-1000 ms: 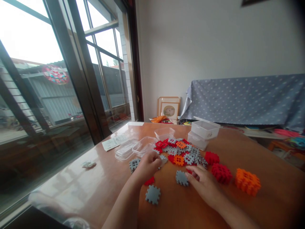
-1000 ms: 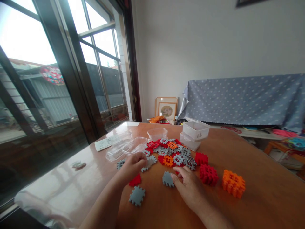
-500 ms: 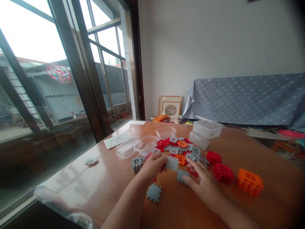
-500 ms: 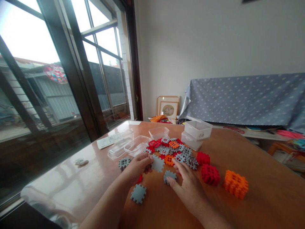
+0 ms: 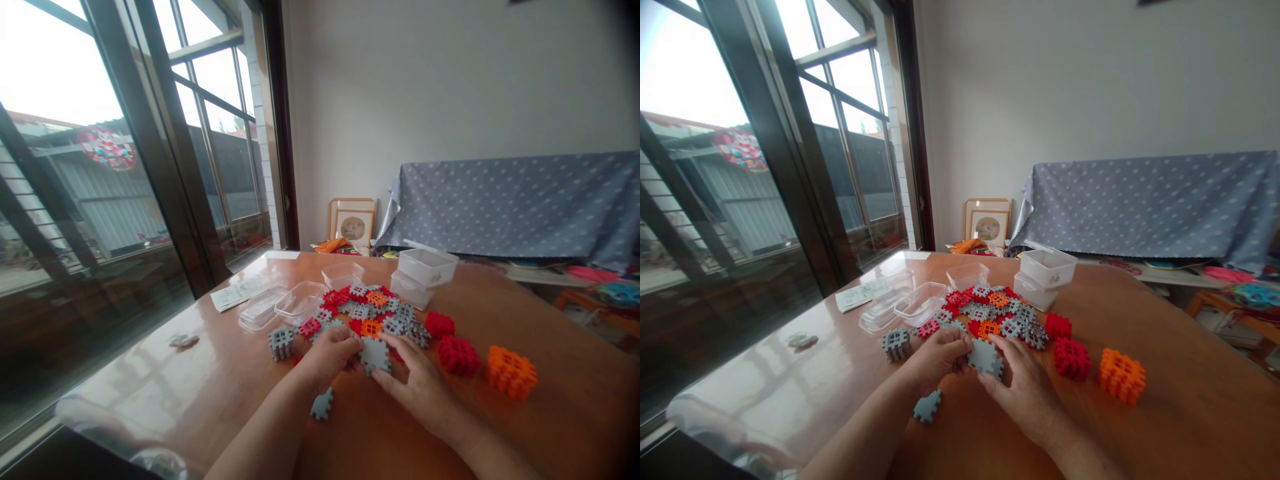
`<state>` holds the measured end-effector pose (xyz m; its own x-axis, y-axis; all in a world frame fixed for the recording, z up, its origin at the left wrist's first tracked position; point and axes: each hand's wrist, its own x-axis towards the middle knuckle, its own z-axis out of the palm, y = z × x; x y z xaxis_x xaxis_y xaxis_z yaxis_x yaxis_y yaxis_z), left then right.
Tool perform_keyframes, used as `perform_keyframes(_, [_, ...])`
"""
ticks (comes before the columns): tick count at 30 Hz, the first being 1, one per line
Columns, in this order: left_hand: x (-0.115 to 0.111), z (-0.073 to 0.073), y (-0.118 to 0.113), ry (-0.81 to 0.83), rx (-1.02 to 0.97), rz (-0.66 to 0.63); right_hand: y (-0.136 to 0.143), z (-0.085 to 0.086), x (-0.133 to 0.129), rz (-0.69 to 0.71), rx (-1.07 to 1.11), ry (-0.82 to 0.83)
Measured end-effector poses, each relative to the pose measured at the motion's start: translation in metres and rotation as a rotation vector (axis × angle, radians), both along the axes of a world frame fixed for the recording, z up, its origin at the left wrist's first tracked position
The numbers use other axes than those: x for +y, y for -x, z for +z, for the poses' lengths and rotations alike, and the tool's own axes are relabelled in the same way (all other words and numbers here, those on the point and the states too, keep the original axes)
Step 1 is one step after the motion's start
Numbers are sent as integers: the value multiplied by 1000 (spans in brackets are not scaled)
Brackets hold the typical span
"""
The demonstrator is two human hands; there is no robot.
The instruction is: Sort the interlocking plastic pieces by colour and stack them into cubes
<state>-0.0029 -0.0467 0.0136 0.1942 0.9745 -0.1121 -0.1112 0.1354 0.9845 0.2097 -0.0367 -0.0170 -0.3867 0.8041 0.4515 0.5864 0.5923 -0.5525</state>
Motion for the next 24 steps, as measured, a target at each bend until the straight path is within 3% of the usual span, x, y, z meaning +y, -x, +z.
perform_keyframes(3, [1, 2, 1, -8, 47, -6, -3, -1, 5, -21, -5, 11])
perform_keyframes(12, [6, 7, 15, -150, 192, 133, -11, 4, 7, -64, -166, 177])
perform_keyframes(24, [11, -6, 14, -90, 214, 99, -13, 0, 5, -82, -268, 169])
